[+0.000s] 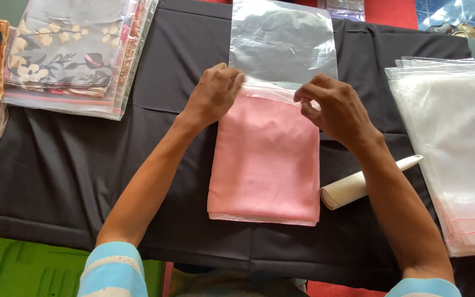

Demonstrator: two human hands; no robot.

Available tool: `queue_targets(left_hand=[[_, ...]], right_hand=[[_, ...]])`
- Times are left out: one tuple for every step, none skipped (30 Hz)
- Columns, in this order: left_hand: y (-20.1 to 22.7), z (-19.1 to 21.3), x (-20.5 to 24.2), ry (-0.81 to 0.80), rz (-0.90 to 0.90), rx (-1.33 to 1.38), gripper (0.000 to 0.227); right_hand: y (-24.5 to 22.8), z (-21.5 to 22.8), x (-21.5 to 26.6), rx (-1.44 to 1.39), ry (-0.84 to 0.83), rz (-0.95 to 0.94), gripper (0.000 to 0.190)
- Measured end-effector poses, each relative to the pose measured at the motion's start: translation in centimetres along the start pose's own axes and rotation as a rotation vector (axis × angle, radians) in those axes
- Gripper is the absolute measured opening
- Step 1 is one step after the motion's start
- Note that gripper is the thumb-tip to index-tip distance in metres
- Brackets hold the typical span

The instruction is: The person uses a lint roller to clean a folded pink cloth on a black table, then places the cloth into a clear plastic zip-top bag, seals it, and sets it aside with other packaged items.

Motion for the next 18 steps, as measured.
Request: queue_targets(left_hand=[[1.9, 1.1, 0.7, -0.001, 0.003, -0.001, 0.027], [3.8, 1.8, 1.2, -0.041, 0.026, -0.054, 0.041], [5.7, 2.6, 1.7, -0.082, 0.048, -0.108, 0.059], [6.1, 2.6, 1.9, -0.081, 0.047, -0.109, 0.059], [6.7, 2.6, 2.0, -0.068, 0.02, -0.125, 0.062], [7.2, 2.6, 2.3, -0.057, -0.005, -0.141, 0.066], [7.2, 2.4, 2.5, -0.058, -0.003, -0.142, 0.066], [7.4, 2.3, 2.4, -0.048, -0.044, -0.174, 0.065], [7.7, 2.1, 2.5, -0.038, -0.086, -0.206, 0.063], [7.7, 1.8, 2.4, -0.04, -0.086, -0.206, 0.063], [8.1, 1.7, 2.5, -0.01, -0.147, -0.233, 0.06], [8.6, 1.6, 2.5, 0.019, -0.208, -0.26, 0.057], [8.3, 1.3, 2.4, 0.016, -0.21, -0.261, 0.057], [8.7, 1.1, 2.4, 0.038, -0.307, -0.297, 0.044], [9.0, 0.9, 2.5, 0.059, -0.404, -0.334, 0.032], [9.0, 0.5, 2.4, 0.058, -0.406, -0.334, 0.032], [9.0, 0.4, 2.4, 0.084, -0.413, -0.324, 0.023], [9.0, 0.3, 2.3, 0.112, -0.42, -0.315, 0.017]], right_hand=[[0.0, -0.2, 0.1, -0.003, -0.001, 0.001, 0.011], [0.0, -0.3, 0.3, 0.006, 0.016, -0.002, 0.014], [0.1, -0.2, 0.5, 0.015, 0.033, -0.004, 0.017], [0.2, -0.3, 0.5, 0.015, 0.035, -0.003, 0.017], [0.2, -0.2, 0.5, 0.092, 0.061, 0.017, 0.017], [0.0, -0.1, 0.6, 0.166, 0.084, 0.036, 0.018], [-0.2, 0.0, 0.7, 0.163, 0.084, 0.036, 0.018], [-0.3, 0.3, 0.7, 0.192, 0.086, 0.042, 0.019], [-0.5, 0.5, 0.8, 0.222, 0.088, 0.048, 0.02], [-0.6, 0.7, 0.8, 0.221, 0.088, 0.045, 0.02], [-0.9, 0.8, 0.8, 0.229, 0.078, 0.064, 0.021], [-1.2, 1.0, 0.7, 0.237, 0.07, 0.082, 0.024], [-1.2, 1.0, 0.8, 0.236, 0.07, 0.079, 0.024], [-1.4, 1.0, 0.9, 0.257, 0.065, 0.084, 0.034], [-1.5, 1.0, 0.9, 0.278, 0.06, 0.089, 0.048], [-1.5, 1.2, 0.9, 0.278, 0.061, 0.087, 0.048], [-1.6, 1.4, 0.9, 0.309, 0.069, 0.084, 0.058], [-1.7, 1.6, 0.9, 0.34, 0.077, 0.084, 0.068]])
Point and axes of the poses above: each hand's wrist, its own x-axis away from the middle knuckle, its own z-axis out of the back of the hand, y = z × x, the point moved 7 cm from there along -x, towards the middle knuckle, and after that the axes turned 9 degrees about x, right-handed, at the moved point
